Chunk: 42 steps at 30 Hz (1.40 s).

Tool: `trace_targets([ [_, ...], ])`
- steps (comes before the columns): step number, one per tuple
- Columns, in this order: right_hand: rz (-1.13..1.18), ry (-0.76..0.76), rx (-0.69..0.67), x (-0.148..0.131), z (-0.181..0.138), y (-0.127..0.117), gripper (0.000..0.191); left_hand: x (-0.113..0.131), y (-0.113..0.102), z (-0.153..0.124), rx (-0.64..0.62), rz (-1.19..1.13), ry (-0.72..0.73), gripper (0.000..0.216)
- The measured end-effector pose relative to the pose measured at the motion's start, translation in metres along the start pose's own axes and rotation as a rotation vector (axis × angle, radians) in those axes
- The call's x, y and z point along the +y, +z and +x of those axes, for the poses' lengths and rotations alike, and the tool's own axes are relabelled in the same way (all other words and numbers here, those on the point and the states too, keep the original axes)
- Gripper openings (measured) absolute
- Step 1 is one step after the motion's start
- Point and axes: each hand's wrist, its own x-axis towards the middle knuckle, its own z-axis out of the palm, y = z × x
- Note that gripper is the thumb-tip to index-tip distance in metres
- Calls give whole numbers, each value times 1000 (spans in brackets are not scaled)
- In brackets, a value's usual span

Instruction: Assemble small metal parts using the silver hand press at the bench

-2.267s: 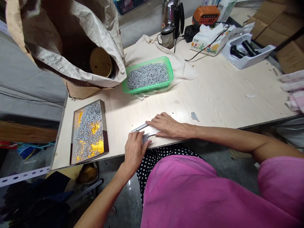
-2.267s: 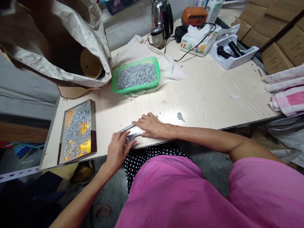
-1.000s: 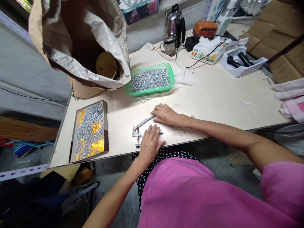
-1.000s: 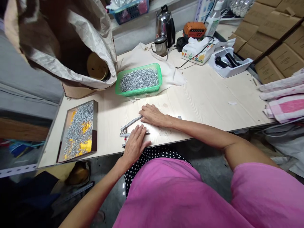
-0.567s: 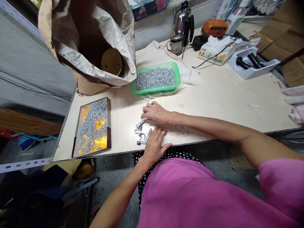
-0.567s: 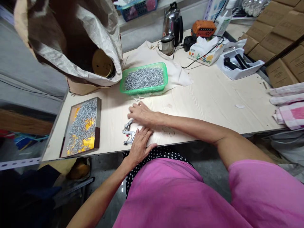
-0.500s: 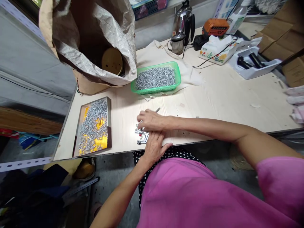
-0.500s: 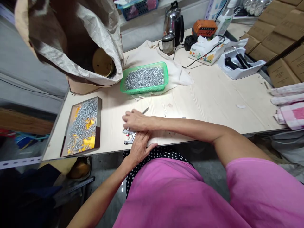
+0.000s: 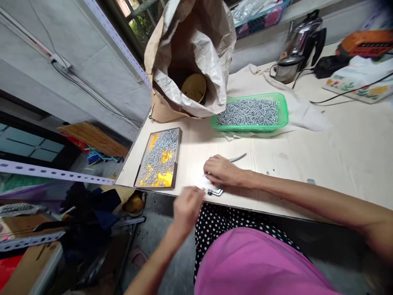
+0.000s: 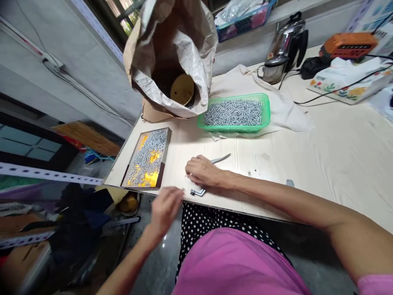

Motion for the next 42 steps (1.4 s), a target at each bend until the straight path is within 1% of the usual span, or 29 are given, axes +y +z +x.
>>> trace_targets([
  [2,43,131,219,11,-10,-25,18,-54,-23,6,-5,180,-220,22],
  [3,46,191,317,19,-16,-40,19,-80,-32,10,-56,240,-297,22],
  [4,37,259,387,29,-23,-57,19,-102,-39,14,-120,286,-356,20],
  [6,-24,421,488,55,-38,-89,19,-136,-46,21,-261,323,-420,16],
  [7,-82,508,521,70,-46,-103,20,-148,-47,24,-321,324,-432,14],
  [9,-219,661,553,101,-58,-124,20,-160,-45,28,-404,305,-424,12],
  [11,-320,760,543,123,-66,-134,20,-165,-41,31,-437,292,-379,16],
  [13,-345,791,510,128,-70,-134,27,-167,-38,31,-439,285,-308,23],
  [14,-329,780,495,124,-71,-130,28,-169,-38,31,-439,271,-268,26],
  [15,-299,742,468,115,-72,-125,26,-172,-38,30,-436,254,-243,27],
  [16,-257,687,416,104,-73,-117,21,-177,-39,29,-437,229,-224,29],
  [18,-156,597,274,75,-74,-96,12,-189,-39,28,-401,174,-218,30],
  [20,-38,550,133,42,-76,-72,10,-196,-37,31,-306,83,-277,28],
  [21,20,508,39,26,-78,-62,12,-194,-36,34,-233,39,-356,30],
  [22,55,490,-30,11,-81,-53,15,-187,-34,37,-184,-9,-440,33],
  [23,86,463,-88,-3,-84,-46,19,-174,-33,41,-188,-67,-521,35],
  [25,112,435,-169,-25,-90,-38,23,-133,-31,50,-253,-203,-651,39],
  [26,108,439,-195,-32,-92,-35,22,-109,-29,55,-348,-304,-678,41],
  [28,75,480,-225,-37,-94,-31,15,-62,-22,66,-389,-460,-738,47],
  [30,34,526,-244,-34,-94,-24,14,-29,-11,75,-427,-578,-798,51],
  [31,12,540,-250,-32,-94,-20,15,-19,-4,77,-430,-627,-842,52],
  [33,-35,553,-254,-30,-93,-12,16,-12,7,78,-430,-705,-930,52],
  [35,-69,549,-249,-30,-93,-7,16,-12,15,75,-420,-761,-977,51],
  [38,-89,531,-205,-33,-94,-5,19,-14,22,73,-434,-814,-1001,51],
  [42,-107,498,-152,-34,-95,-2,21,-13,32,75,-525,-852,-1019,50],
])
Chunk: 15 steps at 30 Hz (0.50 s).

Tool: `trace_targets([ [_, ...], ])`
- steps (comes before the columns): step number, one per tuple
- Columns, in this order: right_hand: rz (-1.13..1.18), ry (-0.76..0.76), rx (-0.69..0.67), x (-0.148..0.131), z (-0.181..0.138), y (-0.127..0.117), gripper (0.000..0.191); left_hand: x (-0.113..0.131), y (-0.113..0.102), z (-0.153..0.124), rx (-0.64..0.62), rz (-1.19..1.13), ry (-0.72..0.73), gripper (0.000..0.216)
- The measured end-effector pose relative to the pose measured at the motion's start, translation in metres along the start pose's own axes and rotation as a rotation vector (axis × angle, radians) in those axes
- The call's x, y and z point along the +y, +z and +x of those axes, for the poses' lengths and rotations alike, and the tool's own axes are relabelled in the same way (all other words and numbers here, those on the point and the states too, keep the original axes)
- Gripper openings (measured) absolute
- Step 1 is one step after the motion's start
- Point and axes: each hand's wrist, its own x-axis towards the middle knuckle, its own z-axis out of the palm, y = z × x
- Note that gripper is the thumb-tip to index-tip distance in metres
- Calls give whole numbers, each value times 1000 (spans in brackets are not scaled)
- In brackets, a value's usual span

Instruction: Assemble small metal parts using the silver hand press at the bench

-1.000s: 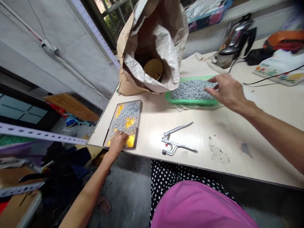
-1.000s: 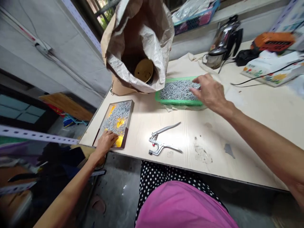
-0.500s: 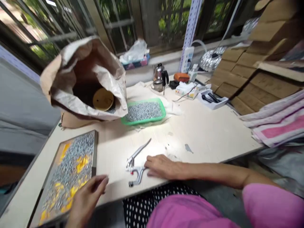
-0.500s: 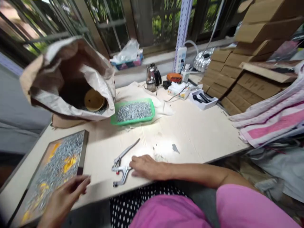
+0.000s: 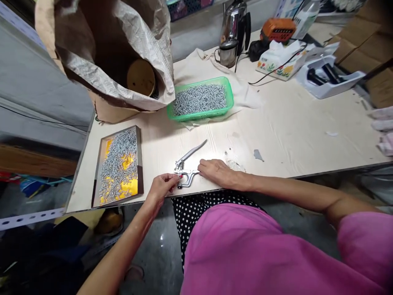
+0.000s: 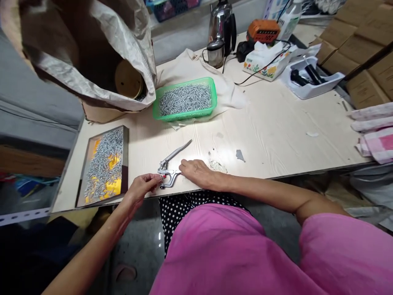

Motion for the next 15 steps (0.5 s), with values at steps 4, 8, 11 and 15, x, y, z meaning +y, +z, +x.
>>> trace_targets([
  [4,-34,17,-26,-1,2,2,23,-1,2,4,-21,43,-31,49],
  [8,-47,23,-67,-2,2,-3,23,0,1,4,-21,87,-70,49],
  [11,-27,-5,-88,-2,0,-9,23,1,0,6,-17,88,-105,49],
  [15,-20,-55,-56,2,-2,-12,26,2,2,11,-49,104,-149,46],
])
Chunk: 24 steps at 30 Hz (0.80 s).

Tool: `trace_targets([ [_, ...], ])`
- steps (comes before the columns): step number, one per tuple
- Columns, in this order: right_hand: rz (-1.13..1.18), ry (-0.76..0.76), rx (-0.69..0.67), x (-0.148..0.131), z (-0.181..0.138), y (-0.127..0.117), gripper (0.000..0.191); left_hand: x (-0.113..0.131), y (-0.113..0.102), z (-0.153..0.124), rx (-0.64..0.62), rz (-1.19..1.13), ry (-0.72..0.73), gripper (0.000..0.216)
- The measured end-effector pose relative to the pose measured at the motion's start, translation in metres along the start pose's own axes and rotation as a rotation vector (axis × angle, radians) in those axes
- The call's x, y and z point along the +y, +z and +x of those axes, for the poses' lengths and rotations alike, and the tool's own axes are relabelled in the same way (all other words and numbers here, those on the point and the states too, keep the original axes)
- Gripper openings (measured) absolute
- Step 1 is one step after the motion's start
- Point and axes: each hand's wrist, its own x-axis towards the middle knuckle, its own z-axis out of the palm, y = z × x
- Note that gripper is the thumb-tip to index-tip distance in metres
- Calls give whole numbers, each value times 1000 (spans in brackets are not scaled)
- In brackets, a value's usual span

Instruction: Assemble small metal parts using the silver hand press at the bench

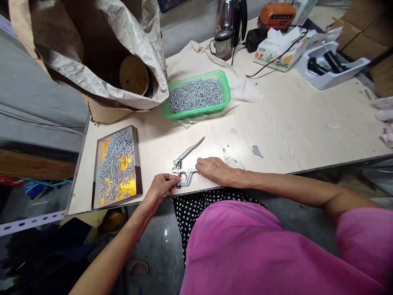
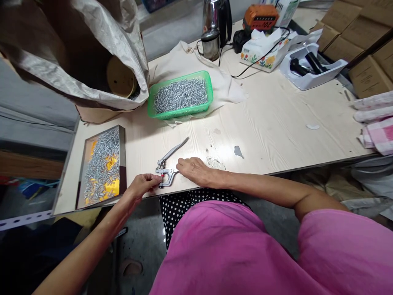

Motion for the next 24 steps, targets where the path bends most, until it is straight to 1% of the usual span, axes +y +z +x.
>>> trace_targets([
  [10,-57,-3,18,7,2,8,28,10,3,3,-95,-12,-128,29],
  [15,-65,-9,2,5,3,10,27,11,1,5,-117,1,-151,31],
  [17,-38,1,-11,7,2,8,22,11,1,5,-120,5,-156,33],
  [18,-20,1,2,10,2,7,18,11,2,4,-120,2,-157,34],
  [19,-6,-3,33,13,2,4,18,10,2,4,-117,-1,-157,35],
  [20,2,-8,74,17,2,1,29,10,2,3,-110,-3,-154,36],
  [22,-7,-6,142,27,6,-5,67,9,2,2,-92,-1,-144,38],
  [23,-20,2,149,32,8,-8,83,8,2,1,-82,3,-138,39],
  [24,-34,9,134,37,12,-10,94,8,2,1,-73,5,-132,40],
])
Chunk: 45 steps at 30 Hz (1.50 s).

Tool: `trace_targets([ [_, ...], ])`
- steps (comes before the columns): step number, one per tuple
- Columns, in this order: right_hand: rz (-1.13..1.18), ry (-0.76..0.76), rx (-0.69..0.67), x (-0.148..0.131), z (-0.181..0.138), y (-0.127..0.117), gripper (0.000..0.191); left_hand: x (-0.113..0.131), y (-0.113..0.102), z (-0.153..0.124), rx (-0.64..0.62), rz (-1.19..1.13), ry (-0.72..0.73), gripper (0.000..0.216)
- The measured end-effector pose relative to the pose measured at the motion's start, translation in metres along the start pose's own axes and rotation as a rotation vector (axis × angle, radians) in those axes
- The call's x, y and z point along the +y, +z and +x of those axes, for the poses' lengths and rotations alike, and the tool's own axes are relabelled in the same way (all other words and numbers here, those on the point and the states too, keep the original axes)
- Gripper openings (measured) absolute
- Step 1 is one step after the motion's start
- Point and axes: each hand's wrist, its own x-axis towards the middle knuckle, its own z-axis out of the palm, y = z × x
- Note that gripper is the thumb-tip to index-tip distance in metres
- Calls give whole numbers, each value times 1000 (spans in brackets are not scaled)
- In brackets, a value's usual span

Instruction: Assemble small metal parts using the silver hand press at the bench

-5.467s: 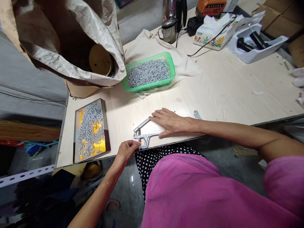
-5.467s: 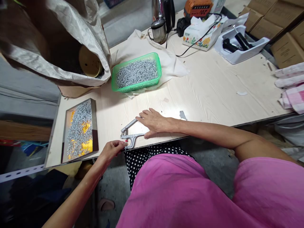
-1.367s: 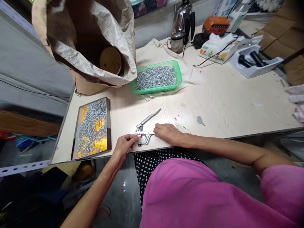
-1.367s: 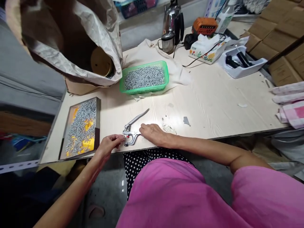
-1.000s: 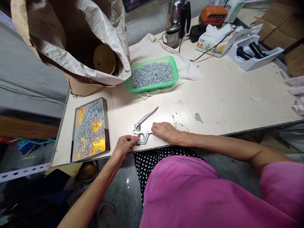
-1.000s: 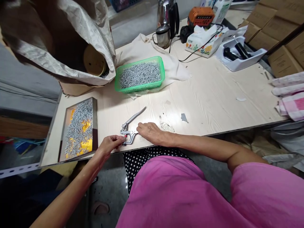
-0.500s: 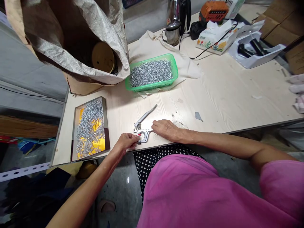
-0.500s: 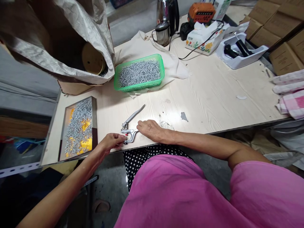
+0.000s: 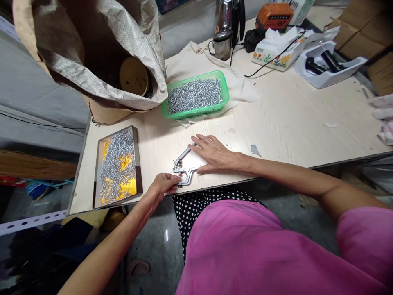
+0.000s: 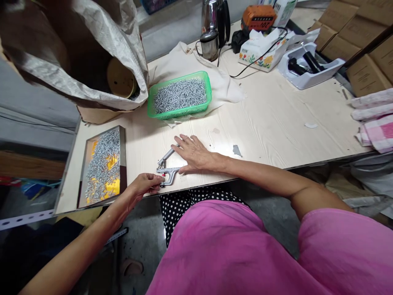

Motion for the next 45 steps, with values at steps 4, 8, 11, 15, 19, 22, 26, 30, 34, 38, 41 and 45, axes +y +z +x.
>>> trace_targets([
  [4,-32,-9,-107,7,12,-4,96,-1,1,-2,6,-16,9,40],
  [8,-63,-1,-114,0,13,-9,81,1,3,-3,-5,-37,-3,38],
  [11,-78,5,-112,-6,10,-11,72,3,4,-3,-8,-33,-9,39],
  [15,-61,12,-110,-9,7,-9,62,1,4,-7,6,84,1,35],
  [19,-35,-12,-68,-12,6,-4,51,-5,7,-11,278,520,322,24],
  [22,-8,-2,-53,-16,5,-3,52,-5,17,-5,394,776,714,26],
  [26,73,13,-40,-19,-1,-7,71,4,29,17,275,919,1029,58],
  [30,123,97,-34,-13,-9,-13,96,14,28,35,215,1024,1068,70],
  [34,79,135,-49,-10,-13,-14,73,19,32,38,216,1094,1060,74],
  [38,-27,93,-8,-14,-14,-6,56,28,43,30,181,1160,1008,58],
  [41,-90,69,-8,-18,-17,2,26,33,46,23,173,1165,998,35],
  [45,-76,26,-40,-17,-19,9,17,34,47,19,190,1145,996,14],
])
